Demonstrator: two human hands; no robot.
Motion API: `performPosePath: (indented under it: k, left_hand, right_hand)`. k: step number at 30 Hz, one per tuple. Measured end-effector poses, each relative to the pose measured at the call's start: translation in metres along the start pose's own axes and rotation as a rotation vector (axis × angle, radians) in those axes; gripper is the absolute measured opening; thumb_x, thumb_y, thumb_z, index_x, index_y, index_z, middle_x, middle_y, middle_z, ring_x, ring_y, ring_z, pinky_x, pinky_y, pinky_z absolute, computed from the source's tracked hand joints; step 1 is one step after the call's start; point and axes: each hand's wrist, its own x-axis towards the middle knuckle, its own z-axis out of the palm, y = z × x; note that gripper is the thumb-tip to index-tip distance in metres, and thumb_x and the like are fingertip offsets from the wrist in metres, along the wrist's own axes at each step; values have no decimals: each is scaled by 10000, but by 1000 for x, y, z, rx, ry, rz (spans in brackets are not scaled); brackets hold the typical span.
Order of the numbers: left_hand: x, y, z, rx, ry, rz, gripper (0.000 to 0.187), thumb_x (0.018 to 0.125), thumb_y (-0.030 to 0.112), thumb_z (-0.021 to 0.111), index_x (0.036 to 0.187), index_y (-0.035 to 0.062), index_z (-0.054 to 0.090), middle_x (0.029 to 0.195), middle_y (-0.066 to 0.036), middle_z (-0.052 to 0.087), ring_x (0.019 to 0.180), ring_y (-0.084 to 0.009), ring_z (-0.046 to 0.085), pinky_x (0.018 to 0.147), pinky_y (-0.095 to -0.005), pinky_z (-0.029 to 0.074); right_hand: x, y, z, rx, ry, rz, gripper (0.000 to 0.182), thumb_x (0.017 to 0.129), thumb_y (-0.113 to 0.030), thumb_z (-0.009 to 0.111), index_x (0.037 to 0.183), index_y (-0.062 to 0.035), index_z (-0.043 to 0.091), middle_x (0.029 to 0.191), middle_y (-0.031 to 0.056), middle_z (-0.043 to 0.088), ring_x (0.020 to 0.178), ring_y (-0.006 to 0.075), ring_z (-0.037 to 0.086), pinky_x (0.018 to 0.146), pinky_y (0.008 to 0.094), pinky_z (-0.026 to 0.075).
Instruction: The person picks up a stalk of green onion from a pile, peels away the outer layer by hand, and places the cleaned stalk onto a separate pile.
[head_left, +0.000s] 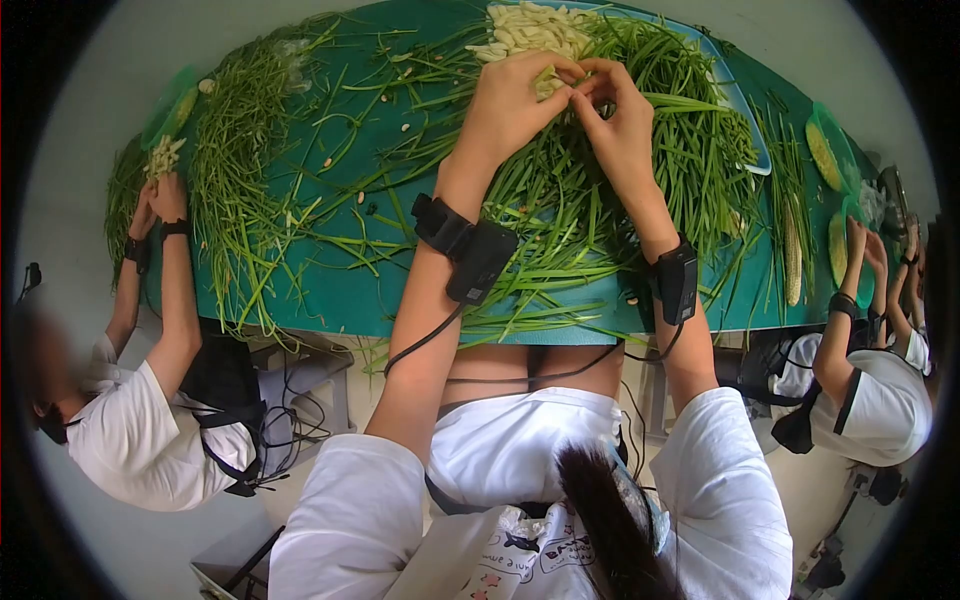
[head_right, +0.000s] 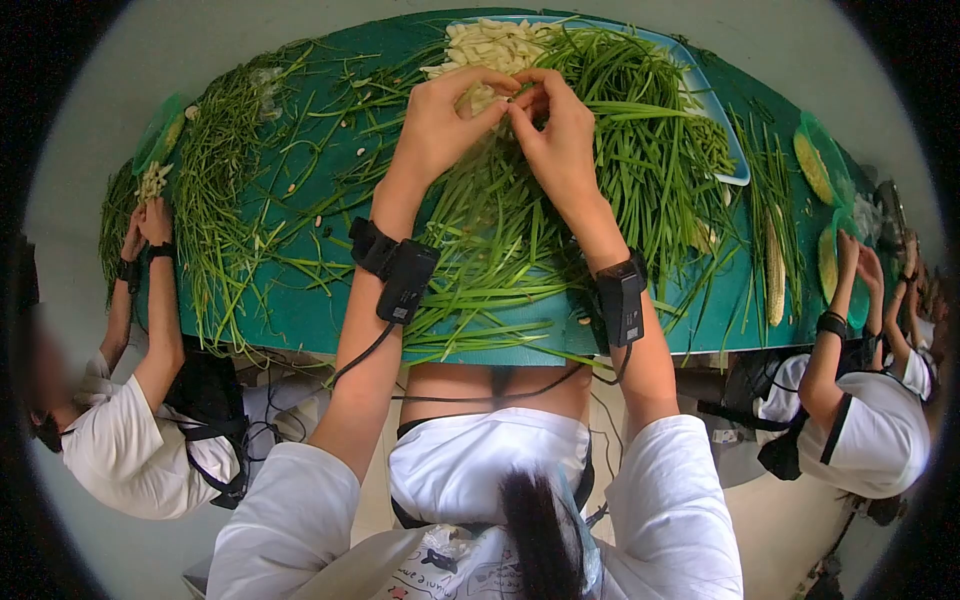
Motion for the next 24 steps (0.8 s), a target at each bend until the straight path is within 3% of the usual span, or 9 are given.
performPosePath:
  k: [20,24]
  left_hand:
    - [-1,-2,-2,-56,-44,-88,207,794,104,700,1001,101,711,856,21,695,514,-58,370,491,-238,349]
    - [-1,-2,-2,-98,-37,-149,191,810,116,680,998,82,689,876,1,694,589,-67,459,533,-230,373]
  right_hand:
    - [0,-4,0,-12,-31,13,280,814,-15,684,1085,-18,611,776,57,639,673,136,597,594,271,477]
    - [1,-5,-2,-4,-7,33,234,822,-26,682,1052,-8,640,800,62,660,698,133,611,615,264,485]
